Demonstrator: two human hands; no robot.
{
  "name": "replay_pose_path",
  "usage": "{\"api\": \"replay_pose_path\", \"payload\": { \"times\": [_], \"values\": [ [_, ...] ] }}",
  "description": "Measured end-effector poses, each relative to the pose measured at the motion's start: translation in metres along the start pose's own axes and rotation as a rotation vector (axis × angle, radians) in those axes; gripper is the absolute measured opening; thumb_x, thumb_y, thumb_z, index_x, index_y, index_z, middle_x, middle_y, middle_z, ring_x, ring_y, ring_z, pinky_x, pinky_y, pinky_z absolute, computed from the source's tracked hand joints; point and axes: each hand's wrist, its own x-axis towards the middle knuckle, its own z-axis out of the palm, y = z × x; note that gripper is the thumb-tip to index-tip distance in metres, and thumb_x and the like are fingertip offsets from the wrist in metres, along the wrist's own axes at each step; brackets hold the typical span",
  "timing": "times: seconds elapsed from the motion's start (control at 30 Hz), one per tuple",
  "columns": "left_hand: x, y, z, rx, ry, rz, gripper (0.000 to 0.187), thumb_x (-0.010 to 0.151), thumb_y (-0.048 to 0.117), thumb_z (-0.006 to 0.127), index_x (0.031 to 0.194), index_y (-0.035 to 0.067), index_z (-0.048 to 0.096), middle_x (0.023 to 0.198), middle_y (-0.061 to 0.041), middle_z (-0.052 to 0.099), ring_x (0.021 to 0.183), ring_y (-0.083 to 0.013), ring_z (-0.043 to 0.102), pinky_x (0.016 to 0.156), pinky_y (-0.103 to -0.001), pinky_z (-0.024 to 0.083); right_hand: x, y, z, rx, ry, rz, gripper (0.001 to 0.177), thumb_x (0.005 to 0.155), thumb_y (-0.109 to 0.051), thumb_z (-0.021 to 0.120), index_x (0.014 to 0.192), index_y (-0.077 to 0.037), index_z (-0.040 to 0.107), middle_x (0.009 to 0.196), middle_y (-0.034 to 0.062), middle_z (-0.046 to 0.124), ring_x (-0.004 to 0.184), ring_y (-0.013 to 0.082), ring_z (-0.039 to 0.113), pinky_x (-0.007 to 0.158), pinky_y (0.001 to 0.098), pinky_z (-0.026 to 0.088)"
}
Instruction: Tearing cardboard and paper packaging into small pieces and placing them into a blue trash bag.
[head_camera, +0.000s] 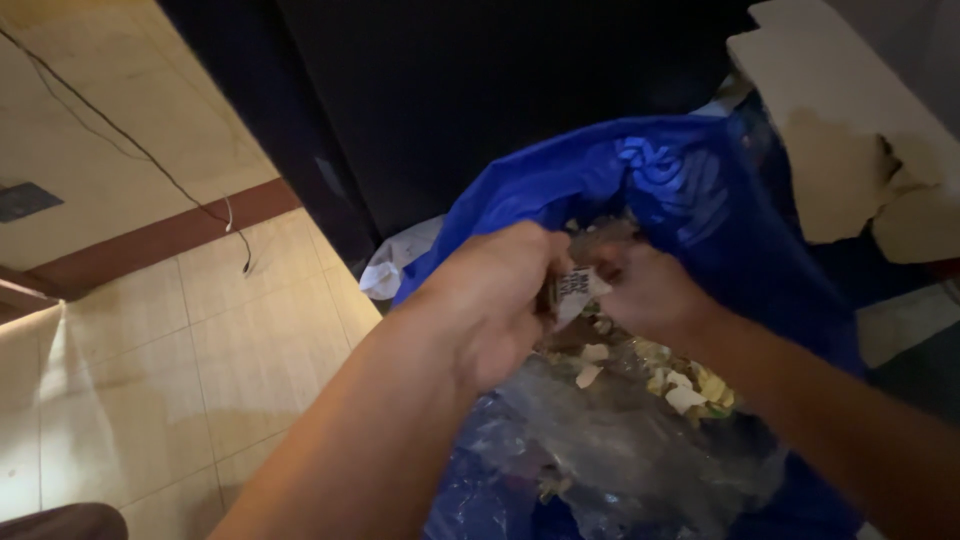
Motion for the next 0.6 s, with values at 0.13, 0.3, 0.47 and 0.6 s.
{"api": "replay_pose_path", "payload": {
  "times": [0.13, 0.3, 0.47, 0.6],
  "values": [
    [-0.017, 0.007, 0.015, -0.043, 0.032, -0.015, 0.013, 0.087, 0.007, 0.054, 0.096, 0.001, 0.06, 0.091, -0.014, 0.061, 0.082, -0.0286, 0.062, 0.07, -0.043, 0.055, 0.014, 0.014, 0.027, 0.068, -0.058, 0.022, 0.04, 0.081, -0.011, 0.075, 0.12, -0.006, 0.066, 0.1, 0.0097, 0.073, 0.091, 0.0259, 0.072, 0.08, 0.0375, 0.056],
    [-0.007, 0.003, 0.01, -0.052, -0.037, 0.045, 0.014, 0.084, 0.0, 0.054, 0.095, -0.003, 0.061, 0.09, -0.016, 0.059, 0.08, -0.0307, 0.061, 0.063, -0.042, 0.051, 0.019, 0.025, 0.031, 0.237, 0.063, -0.329, 0.041, 0.083, -0.012, 0.074, 0.121, -0.005, 0.063, 0.107, 0.0107, 0.071, 0.097, 0.0264, 0.069, 0.081, 0.0376, 0.054],
    [-0.006, 0.007, 0.012, 0.113, 0.031, 0.114, 0.021, 0.084, 0.005, 0.061, 0.102, -0.004, 0.068, 0.087, -0.015, 0.064, 0.074, -0.0285, 0.06, 0.056, -0.04, 0.046, -0.039, -0.102, -0.054, 0.637, 0.047, 0.364, 0.042, 0.102, -0.041, 0.052, 0.111, -0.006, 0.073, 0.087, 0.0145, 0.072, 0.069, 0.0213, 0.062, 0.066, 0.0371, 0.05],
    [0.001, 0.009, 0.039, 0.247, 0.1, 0.299, 0.026, 0.08, 0.001, 0.06, 0.105, -0.002, 0.068, 0.087, -0.013, 0.066, 0.07, -0.0258, 0.062, 0.057, -0.04, 0.049, -0.083, -0.121, -0.087, 0.773, 0.06, 0.191, 0.048, 0.101, -0.041, 0.052, 0.1, 0.003, 0.07, 0.077, 0.0091, 0.071, 0.062, 0.0176, 0.068, 0.059, 0.034, 0.054]
  ]
}}
